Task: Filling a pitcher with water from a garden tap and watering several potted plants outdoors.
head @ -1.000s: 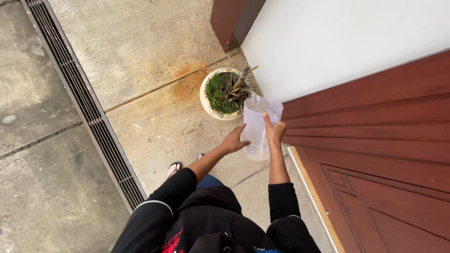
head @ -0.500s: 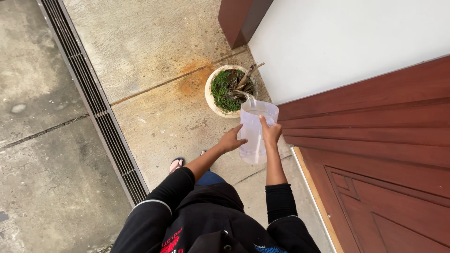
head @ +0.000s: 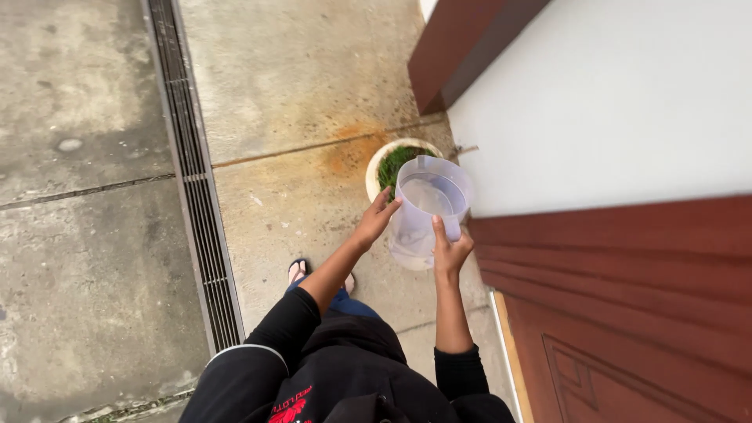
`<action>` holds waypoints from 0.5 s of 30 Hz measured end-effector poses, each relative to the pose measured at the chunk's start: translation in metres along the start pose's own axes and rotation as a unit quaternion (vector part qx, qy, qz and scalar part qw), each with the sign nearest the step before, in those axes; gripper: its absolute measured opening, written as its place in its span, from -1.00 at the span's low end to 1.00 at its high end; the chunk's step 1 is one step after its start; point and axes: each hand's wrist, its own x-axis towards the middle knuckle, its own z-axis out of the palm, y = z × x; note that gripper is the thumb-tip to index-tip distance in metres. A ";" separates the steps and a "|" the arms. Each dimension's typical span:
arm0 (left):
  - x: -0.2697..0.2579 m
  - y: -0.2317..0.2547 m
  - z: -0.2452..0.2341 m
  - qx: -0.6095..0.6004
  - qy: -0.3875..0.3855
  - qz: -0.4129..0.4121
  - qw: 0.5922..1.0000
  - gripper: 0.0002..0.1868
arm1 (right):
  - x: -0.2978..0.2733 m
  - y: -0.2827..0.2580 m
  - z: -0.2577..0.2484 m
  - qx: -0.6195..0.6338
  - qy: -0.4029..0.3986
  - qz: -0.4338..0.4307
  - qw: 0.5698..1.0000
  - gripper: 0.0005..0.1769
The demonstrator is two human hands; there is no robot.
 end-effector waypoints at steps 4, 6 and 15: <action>0.001 0.069 -0.044 -0.093 0.001 0.077 0.993 -0.12 | 0.015 -0.030 0.040 0.058 -0.068 -0.033 0.996 -0.56; -0.004 0.103 -0.074 -0.104 -0.006 0.121 0.987 -0.10 | 0.023 -0.044 0.066 0.134 -0.116 -0.046 0.983 -0.58; 0.037 0.193 -0.251 -0.099 0.021 0.326 0.940 0.14 | 0.053 -0.154 0.218 0.111 -0.275 -0.178 0.938 -0.67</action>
